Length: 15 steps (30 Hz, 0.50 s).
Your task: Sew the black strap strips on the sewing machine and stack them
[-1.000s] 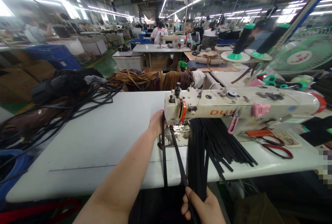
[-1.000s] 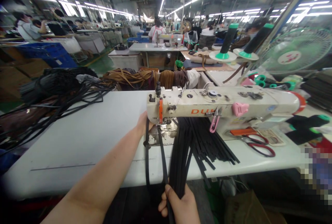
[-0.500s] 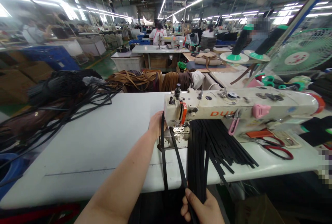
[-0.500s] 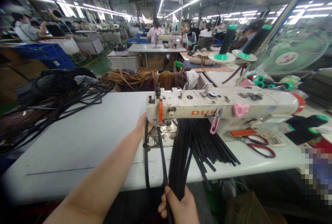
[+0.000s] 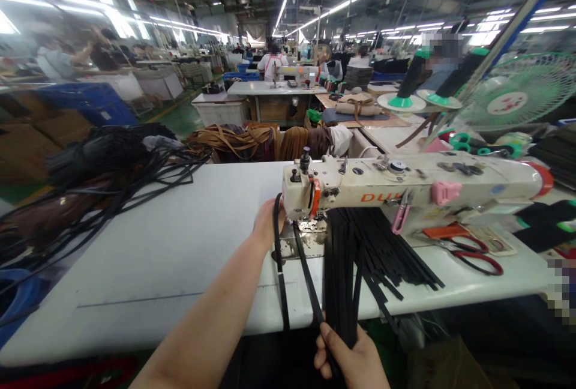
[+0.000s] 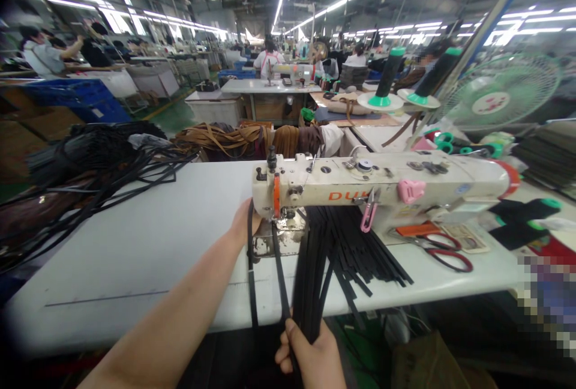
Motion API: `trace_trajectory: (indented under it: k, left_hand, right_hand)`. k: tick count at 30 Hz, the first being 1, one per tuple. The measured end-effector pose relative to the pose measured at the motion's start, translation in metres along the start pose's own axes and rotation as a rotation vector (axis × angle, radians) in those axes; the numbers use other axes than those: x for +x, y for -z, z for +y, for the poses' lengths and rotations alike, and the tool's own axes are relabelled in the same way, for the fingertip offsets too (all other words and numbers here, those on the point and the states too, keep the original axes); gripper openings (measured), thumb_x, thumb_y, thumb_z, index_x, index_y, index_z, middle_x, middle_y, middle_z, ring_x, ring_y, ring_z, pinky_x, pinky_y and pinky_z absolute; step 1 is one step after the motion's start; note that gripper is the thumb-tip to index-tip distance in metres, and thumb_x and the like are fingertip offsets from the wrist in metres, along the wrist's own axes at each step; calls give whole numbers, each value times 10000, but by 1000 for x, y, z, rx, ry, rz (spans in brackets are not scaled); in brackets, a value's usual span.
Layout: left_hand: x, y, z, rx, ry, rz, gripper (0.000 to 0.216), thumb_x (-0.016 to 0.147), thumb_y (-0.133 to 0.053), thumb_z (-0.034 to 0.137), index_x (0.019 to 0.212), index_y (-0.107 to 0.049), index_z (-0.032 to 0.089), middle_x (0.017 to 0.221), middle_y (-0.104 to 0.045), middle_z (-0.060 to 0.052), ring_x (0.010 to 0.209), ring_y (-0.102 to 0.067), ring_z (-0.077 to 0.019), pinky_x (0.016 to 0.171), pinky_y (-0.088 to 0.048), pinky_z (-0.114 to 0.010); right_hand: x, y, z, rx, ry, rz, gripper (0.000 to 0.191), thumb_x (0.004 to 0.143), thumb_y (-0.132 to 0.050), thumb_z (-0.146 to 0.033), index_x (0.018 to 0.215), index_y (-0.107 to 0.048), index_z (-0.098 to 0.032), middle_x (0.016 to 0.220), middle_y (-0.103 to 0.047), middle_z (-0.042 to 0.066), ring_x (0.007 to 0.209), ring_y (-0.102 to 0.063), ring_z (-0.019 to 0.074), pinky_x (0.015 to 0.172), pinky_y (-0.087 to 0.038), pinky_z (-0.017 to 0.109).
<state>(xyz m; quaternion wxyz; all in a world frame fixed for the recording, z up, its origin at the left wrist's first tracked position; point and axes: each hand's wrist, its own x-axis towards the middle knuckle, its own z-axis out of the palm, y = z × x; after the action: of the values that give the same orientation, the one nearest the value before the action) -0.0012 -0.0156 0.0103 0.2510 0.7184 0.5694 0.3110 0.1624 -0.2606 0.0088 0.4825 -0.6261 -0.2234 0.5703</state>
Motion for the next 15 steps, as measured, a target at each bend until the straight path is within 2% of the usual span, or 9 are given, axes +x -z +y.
trace_trajectory:
  k: [4, 6, 10, 15]
  left_hand:
    - [-34, -6, 0, -3, -5, 43, 166, 882, -606, 150, 891, -767, 191, 1004, -764, -63, 989, -708, -237, 934, -564, -340]
    - [-56, -12, -3, -32, -104, 60, 184, 885, -609, 122, 897, -774, 203, 1057, -762, -57, 1062, -700, -230, 1005, -554, -358]
    - [-90, -17, -6, 1, -323, 49, 253, 954, -583, 163, 1119, -756, 246, 1217, -735, -46, 1254, -630, -247, 1164, -461, -458]
    - [-99, -15, 0, 120, -320, 25, 308, 996, -568, 229, 1281, -684, 253, 1334, -682, -64, 1349, -563, -271, 1184, -432, -519]
  right_hand:
    - [5, 4, -1, 4, -25, -29, 585, 617, -902, -576, 893, -654, -124, 578, -703, 24, 407, -608, 141, 416, -474, 248]
    - [6, 5, -1, 12, -25, -38, 603, 607, -907, -587, 899, -656, -123, 578, -701, 23, 413, -613, 144, 414, -474, 248]
    - [4, 5, -2, 46, -23, -46, 647, 589, -910, -620, 918, -668, -118, 577, -693, 15, 424, -618, 145, 413, -468, 243]
    - [-2, 5, -5, 108, -55, -68, 672, 618, -878, -667, 945, -701, -107, 606, -690, 16, 480, -650, 155, 427, -472, 231]
